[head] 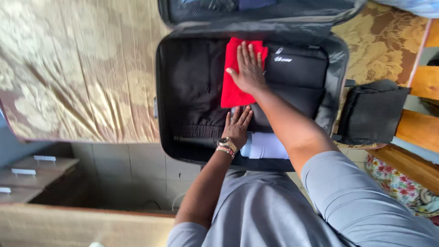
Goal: The person packs a suitcase with various items including a red case, a black device, a mouse, a hair clip, and folded clothes. They then close the suitcase and place pens into a mesh pocket.
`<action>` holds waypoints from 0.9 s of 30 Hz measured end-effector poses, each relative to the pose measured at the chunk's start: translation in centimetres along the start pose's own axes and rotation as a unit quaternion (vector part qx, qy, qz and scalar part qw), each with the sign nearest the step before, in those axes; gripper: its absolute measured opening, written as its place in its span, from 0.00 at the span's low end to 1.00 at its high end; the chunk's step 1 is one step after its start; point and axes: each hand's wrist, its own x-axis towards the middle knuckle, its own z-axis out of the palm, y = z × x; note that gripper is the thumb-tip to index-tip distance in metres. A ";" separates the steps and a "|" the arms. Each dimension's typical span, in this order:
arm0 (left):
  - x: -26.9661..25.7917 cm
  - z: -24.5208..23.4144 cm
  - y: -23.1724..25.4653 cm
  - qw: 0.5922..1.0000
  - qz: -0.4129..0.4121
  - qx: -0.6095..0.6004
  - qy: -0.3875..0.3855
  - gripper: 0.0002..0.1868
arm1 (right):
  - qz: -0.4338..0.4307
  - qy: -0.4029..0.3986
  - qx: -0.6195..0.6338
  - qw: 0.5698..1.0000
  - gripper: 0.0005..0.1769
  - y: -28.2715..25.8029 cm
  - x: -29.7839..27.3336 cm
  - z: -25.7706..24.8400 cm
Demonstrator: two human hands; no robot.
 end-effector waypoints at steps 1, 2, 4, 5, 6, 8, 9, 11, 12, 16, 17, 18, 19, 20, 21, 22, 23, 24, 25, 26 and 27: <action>0.2 0.1 0.3 1.000 -0.014 -0.012 -0.006 0.46 | 0.004 -0.004 0.002 1.000 0.52 -0.1 0.2 -0.6; 0.3 0.3 0.4 1.000 -0.021 -0.017 -0.006 0.46 | 0.007 -0.008 0.004 1.000 0.52 -0.4 0.0 -1.0; 0.3 0.6 0.6 0.999 -0.041 -0.032 -0.012 0.45 | -0.026 0.035 0.029 0.999 0.49 -0.7 -2.0 -2.1; 0.6 0.8 0.3 0.998 -0.049 -0.024 -0.040 0.44 | -0.064 0.085 0.050 0.993 0.47 -0.9 -3.8 -2.5; 0.8 1.0 0.0 0.996 -0.057 -0.016 -0.069 0.43 | -0.102 0.134 0.071 0.983 0.45 -1.2 -5.8 -2.7; 1.5 1.2 -0.8 0.994 -0.057 0.008 -0.095 0.41 | -0.105 0.097 0.069 0.987 0.42 -1.6 -10.6 -3.0; 1.7 1.4 -1.1 0.994 -0.053 0.020 -0.092 0.40 | -0.118 0.069 0.073 0.988 0.43 -1.2 -12.8 -3.3; 2.2 1.6 -1.4 0.995 -0.049 0.037 -0.073 0.38 | -0.138 0.034 0.112 0.984 0.41 -0.2 -15.7 -3.8; 2.3 1.6 -1.3 0.996 -0.049 0.042 -0.057 0.37 | -0.145 0.028 0.146 0.978 0.38 0.3 -16.9 -4.2; 2.4 1.2 -0.6 0.988 -0.084 0.075 -0.104 0.38 | -0.036 0.008 0.349 0.936 0.26 3.4 -19.6 -6.6; 2.2 1.2 -0.2 0.991 -0.078 0.052 -0.094 0.40 | -0.012 0.019 0.368 0.929 0.24 4.2 -20.8 -7.3; 1.6 1.1 0.2 0.993 -0.072 0.029 -0.084 0.43 | 0.012 0.031 0.387 0.921 0.22 5.1 -22.0 -7.9; 1.6 0.8 0.5 0.995 -0.067 0.011 -0.066 0.46 | 0.027 0.048 0.406 0.912 0.20 6.3 -22.4 -8.5; 1.6 0.8 1.0 0.998 -0.047 -0.021 -0.036 0.43 | 0.047 0.078 0.441 0.893 0.18 7.8 -23.1 -9.0; 0.9 0.9 1.5 0.998 -0.030 -0.053 -0.007 0.40 | 0.065 0.105 0.478 0.870 0.17 9.4 -24.4 -9.0; 0.2 1.2 2.1 0.996 -0.014 -0.085 0.022 0.37 | 0.082 0.133 0.514 0.844 0.15 11.1 -26.0 -8.7; -0.2 1.4 2.8 0.998 0.000 -0.054 0.035 0.37 | 0.116 0.172 0.537 0.818 0.14 13.1 -27.1 -8.1; -0.5 1.7 3.7 0.998 0.015 -0.024 0.049 0.36 | 0.148 0.210 0.560 0.788 0.14 15.3 -28.3 -7.2; -0.8 2.0 4.7 0.998 0.028 0.006 0.062 0.36 | 0.184 0.248 0.581 0.753 0.13 17.5 -29.6 -5.9; -0.7 2.2 5.7 0.997 0.038 0.014 0.068 0.33 | 0.219 0.285 0.601 0.714 0.13 20.0 -30.9 -4.4; -0.7 2.4 6.8 0.996 0.046 0.022 0.075 0.31 | 0.252 0.330 0.614 0.671 0.10 22.6 -32.2 -2.6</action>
